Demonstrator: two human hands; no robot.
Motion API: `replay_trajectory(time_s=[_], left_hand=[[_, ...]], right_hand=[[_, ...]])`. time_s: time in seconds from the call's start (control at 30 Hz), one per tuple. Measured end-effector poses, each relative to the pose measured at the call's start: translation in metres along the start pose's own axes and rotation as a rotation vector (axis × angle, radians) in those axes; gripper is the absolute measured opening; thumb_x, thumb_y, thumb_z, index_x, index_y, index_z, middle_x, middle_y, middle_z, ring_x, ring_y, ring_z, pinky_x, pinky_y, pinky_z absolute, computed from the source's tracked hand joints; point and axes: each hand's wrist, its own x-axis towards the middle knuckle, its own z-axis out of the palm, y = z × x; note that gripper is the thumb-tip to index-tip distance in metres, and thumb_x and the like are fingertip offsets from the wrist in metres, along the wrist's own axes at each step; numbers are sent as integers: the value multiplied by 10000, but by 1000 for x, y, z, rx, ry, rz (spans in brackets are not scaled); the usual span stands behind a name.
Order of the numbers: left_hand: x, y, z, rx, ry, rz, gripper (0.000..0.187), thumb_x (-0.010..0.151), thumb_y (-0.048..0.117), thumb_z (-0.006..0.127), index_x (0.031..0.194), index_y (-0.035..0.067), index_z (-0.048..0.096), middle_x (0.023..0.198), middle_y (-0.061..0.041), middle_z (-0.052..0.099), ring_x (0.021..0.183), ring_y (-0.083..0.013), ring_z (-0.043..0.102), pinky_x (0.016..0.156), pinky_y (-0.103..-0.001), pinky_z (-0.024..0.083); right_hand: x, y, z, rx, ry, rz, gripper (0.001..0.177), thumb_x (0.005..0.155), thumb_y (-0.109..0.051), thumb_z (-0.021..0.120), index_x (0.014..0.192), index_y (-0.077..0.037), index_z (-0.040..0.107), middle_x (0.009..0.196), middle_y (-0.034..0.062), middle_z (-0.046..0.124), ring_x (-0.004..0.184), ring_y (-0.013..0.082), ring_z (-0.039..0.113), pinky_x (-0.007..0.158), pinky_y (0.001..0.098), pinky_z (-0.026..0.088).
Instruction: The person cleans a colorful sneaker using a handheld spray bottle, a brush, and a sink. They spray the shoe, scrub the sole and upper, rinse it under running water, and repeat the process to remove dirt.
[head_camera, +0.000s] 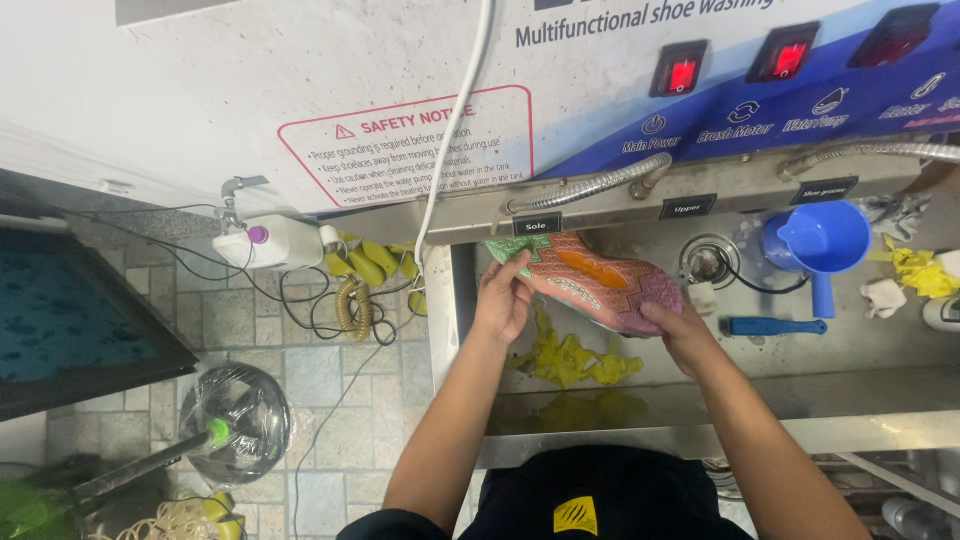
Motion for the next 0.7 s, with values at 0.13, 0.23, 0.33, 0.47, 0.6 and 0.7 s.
replay_trajectory(time_s=[0.13,0.23,0.33,0.47,0.6,0.7], left_hand=[[13,3,-3,77,44,-19,338,930,96,760,1222,12,611,1180,-118,689,1093,-217,663,1021,-368,515],[17,6,-6,113,-8,2,346,910,136,751,1206,9,626,1196,-102,709,1116,-187,676,1043,-344,523],[21,9,-7,159,-9,-3,337,910,150,753,1195,15,634,1184,-105,711,1097,-193,675,1030,-351,521],[26,8,-11,161,-17,9,300,921,145,747,1172,24,636,1178,-110,711,1094,-192,678,1037,-342,525],[26,1,-25,172,-74,26,258,936,129,740,1152,28,641,1162,-110,717,1073,-179,677,1004,-318,523],[21,-3,-33,252,-113,65,249,1005,100,751,1215,22,643,1145,-92,692,976,-158,596,870,-307,449]], right_hand=[[11,-15,8,-37,85,8,728,828,-308,739,1457,-32,501,1340,102,651,1219,216,623,1067,387,459],[13,-22,11,-23,43,-34,696,856,-311,744,1439,8,536,1314,119,673,1203,220,635,1065,383,467],[14,-26,15,-28,67,-44,684,859,-317,742,1428,0,531,1316,109,674,1207,206,633,1073,368,458],[16,-30,20,-68,103,-58,694,847,-309,747,1429,2,534,1308,108,676,1193,201,637,1062,370,467],[10,-25,19,-85,57,-114,720,820,-258,769,1441,5,520,1310,108,671,1192,201,637,1065,374,476],[4,-20,14,-86,22,-148,732,806,-211,780,1447,13,506,1314,109,668,1201,206,636,1071,378,483]])
